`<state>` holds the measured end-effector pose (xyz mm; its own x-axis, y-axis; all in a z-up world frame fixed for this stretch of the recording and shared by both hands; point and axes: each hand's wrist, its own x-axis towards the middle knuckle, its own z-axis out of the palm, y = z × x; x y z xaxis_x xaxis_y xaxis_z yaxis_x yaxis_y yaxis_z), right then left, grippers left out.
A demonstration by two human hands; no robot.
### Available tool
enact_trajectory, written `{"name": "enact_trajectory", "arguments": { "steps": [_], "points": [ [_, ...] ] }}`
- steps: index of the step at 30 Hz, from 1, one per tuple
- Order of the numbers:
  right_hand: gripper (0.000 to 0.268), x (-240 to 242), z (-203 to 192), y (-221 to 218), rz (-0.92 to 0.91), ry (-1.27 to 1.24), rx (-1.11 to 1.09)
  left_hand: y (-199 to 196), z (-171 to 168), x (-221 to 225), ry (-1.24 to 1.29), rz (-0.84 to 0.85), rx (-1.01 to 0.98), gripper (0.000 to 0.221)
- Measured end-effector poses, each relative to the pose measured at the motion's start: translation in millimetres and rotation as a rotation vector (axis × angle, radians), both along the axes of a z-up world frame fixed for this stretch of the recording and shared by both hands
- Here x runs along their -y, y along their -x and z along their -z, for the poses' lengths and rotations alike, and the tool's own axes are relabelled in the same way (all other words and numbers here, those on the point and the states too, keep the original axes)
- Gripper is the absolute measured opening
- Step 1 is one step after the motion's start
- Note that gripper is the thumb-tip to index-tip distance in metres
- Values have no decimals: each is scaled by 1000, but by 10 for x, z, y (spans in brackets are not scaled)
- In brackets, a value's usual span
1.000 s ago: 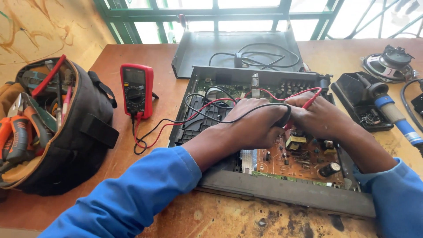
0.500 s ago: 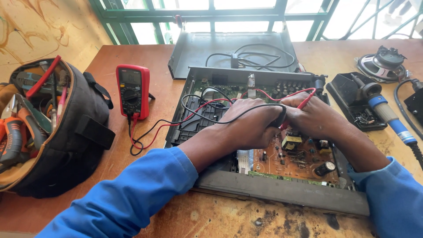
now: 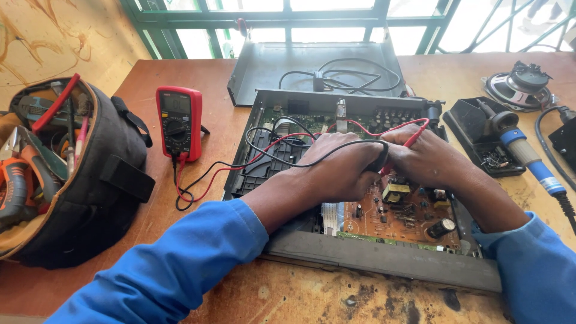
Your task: A person uses a digital multimeter to probe and test various components on a circuit board within an open electronic device on a workbench.
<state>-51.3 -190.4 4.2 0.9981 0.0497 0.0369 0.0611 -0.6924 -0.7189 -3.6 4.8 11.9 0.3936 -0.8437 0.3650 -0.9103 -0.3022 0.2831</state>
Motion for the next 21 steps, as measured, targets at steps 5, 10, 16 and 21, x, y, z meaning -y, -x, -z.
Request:
{"name": "enact_trajectory", "arguments": {
  "steps": [5,10,16,21],
  "points": [
    [33,-10,-5,15,3,-7,-3,24,-33,3,-22,-9,-10,20],
    [26,122,108,-81,-94,250,29,-6,-15,13,-100,3,-1,20],
    [14,531,522,-281,-365,598,358,13,-59,-2,-91,15,-41,27],
    [31,354,345,-205,-186,574,84,2,-11,7,-61,26,-42,26]
  ]
}}
